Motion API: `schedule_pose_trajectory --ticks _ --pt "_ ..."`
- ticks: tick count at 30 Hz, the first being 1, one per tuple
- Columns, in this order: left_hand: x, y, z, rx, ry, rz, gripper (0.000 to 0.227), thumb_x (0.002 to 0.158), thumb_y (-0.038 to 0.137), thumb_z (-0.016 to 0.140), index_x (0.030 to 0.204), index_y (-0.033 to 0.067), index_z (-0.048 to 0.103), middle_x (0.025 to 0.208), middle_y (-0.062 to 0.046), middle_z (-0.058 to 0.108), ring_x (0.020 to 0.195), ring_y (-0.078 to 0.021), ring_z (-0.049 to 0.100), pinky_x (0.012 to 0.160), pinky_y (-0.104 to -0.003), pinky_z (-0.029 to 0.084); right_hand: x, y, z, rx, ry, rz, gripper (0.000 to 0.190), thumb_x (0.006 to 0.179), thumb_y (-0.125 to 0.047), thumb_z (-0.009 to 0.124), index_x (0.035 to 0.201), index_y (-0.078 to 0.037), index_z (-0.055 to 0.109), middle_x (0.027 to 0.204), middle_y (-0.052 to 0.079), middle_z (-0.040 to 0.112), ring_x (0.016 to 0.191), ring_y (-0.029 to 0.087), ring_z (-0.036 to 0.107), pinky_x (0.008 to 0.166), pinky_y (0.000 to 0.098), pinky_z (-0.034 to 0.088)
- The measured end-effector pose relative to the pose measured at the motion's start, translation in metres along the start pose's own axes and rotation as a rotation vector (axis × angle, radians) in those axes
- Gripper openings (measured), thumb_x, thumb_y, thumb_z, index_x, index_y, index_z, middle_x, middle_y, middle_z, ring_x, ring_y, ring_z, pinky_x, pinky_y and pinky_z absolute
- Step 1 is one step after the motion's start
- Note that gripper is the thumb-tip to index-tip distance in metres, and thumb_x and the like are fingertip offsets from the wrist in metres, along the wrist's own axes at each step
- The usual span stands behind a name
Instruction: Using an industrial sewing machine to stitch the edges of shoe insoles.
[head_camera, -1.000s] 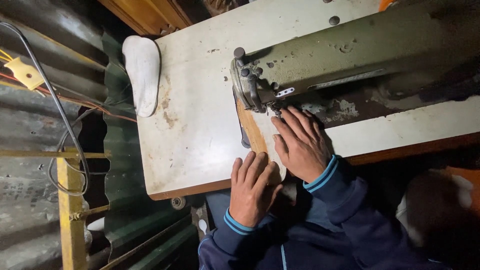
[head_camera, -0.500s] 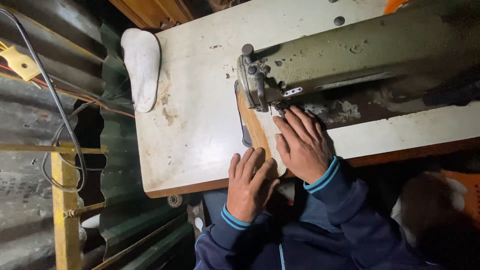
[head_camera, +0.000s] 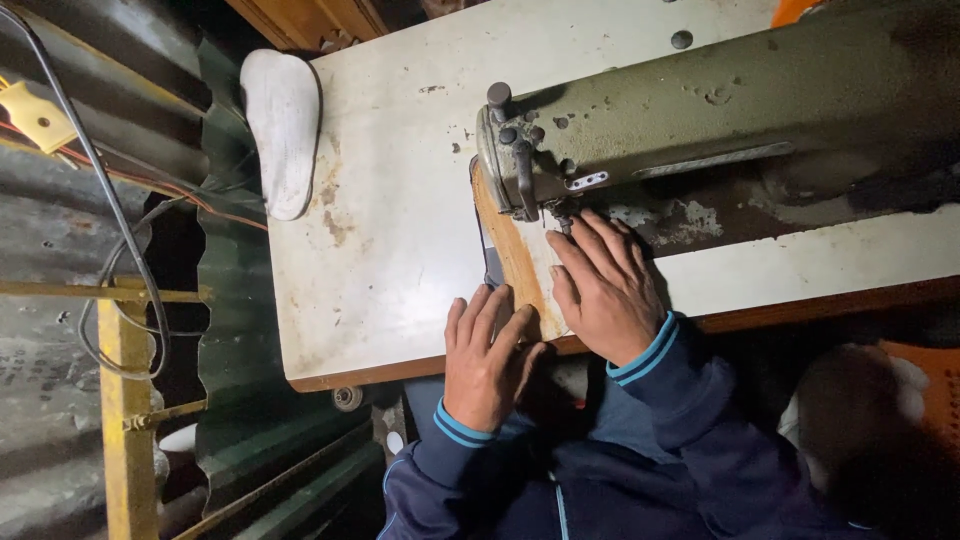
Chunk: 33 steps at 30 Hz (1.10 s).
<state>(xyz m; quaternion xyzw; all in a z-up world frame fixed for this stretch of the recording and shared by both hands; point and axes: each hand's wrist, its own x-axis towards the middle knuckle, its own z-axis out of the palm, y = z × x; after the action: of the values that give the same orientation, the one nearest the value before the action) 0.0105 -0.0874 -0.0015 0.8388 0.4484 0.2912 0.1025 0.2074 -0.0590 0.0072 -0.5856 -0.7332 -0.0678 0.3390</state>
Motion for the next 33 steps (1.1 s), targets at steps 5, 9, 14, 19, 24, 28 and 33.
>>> schedule_pose_trajectory --ticks 5,9,14,19,24,28,33 --pt "0.002 -0.001 0.001 0.01 0.002 0.0 0.048 0.088 0.035 0.08 0.13 0.0151 0.069 0.14 -0.018 0.061 0.137 -0.0423 0.052 0.117 -0.063 0.031 0.0 -0.001 0.0 0.007 -0.016 0.016 0.031 0.104 -0.022 0.055 0.127 -0.008 0.069 0.124 0.018 0.066 0.132 0.035 0.057 0.111 0.0513 0.043" --pt "0.004 -0.001 0.003 0.003 0.017 -0.014 0.046 0.09 0.038 0.078 0.129 0.0147 0.069 0.139 -0.018 0.062 0.137 -0.0427 0.052 0.117 -0.063 0.03 0.0 -0.001 -0.001 0.017 -0.02 0.02 0.031 0.104 -0.022 0.056 0.127 -0.007 0.07 0.123 0.019 0.066 0.133 0.036 0.056 0.112 0.0521 0.042" --pt "0.008 -0.001 0.008 0.023 0.046 -0.026 0.045 0.09 0.039 0.078 0.127 0.0141 0.07 0.139 -0.018 0.061 0.137 -0.0437 0.051 0.116 -0.063 0.031 0.0 0.001 0.002 0.012 -0.012 0.016 0.031 0.103 -0.022 0.056 0.128 -0.008 0.069 0.125 0.018 0.066 0.133 0.035 0.056 0.112 0.0513 0.042" --pt "0.01 -0.005 0.014 0.034 0.088 -0.047 0.042 0.09 0.04 0.079 0.122 0.0156 0.072 0.139 -0.017 0.061 0.139 -0.0433 0.049 0.117 -0.063 0.03 0.001 0.0 0.0 -0.013 -0.015 0.008 0.032 0.104 -0.023 0.054 0.128 -0.009 0.069 0.125 0.017 0.066 0.132 0.033 0.057 0.113 0.0504 0.043" --pt "0.014 -0.008 0.013 0.036 0.087 -0.049 0.04 0.09 0.039 0.078 0.122 0.0157 0.072 0.139 -0.018 0.061 0.14 -0.0443 0.048 0.117 -0.065 0.028 0.0 0.001 0.001 0.013 0.002 0.001 0.03 0.103 -0.022 0.057 0.127 -0.008 0.07 0.125 0.017 0.066 0.133 0.035 0.057 0.113 0.0508 0.042" --pt "0.017 -0.013 0.015 0.05 0.095 -0.037 0.038 0.09 0.038 0.078 0.121 0.016 0.072 0.139 -0.019 0.061 0.139 -0.0457 0.048 0.117 -0.066 0.028 0.003 0.0 -0.002 0.038 0.004 0.002 0.03 0.103 -0.02 0.057 0.128 -0.007 0.069 0.124 0.019 0.067 0.131 0.037 0.057 0.112 0.0522 0.043" --pt "0.022 -0.013 0.013 0.111 0.097 -0.022 0.038 0.09 0.036 0.078 0.121 0.0164 0.071 0.139 -0.019 0.06 0.139 -0.0455 0.048 0.117 -0.066 0.028 -0.001 0.003 0.002 -0.013 0.0 -0.007 0.032 0.102 -0.024 0.057 0.129 -0.011 0.069 0.126 0.015 0.067 0.132 0.034 0.057 0.111 0.0502 0.043"
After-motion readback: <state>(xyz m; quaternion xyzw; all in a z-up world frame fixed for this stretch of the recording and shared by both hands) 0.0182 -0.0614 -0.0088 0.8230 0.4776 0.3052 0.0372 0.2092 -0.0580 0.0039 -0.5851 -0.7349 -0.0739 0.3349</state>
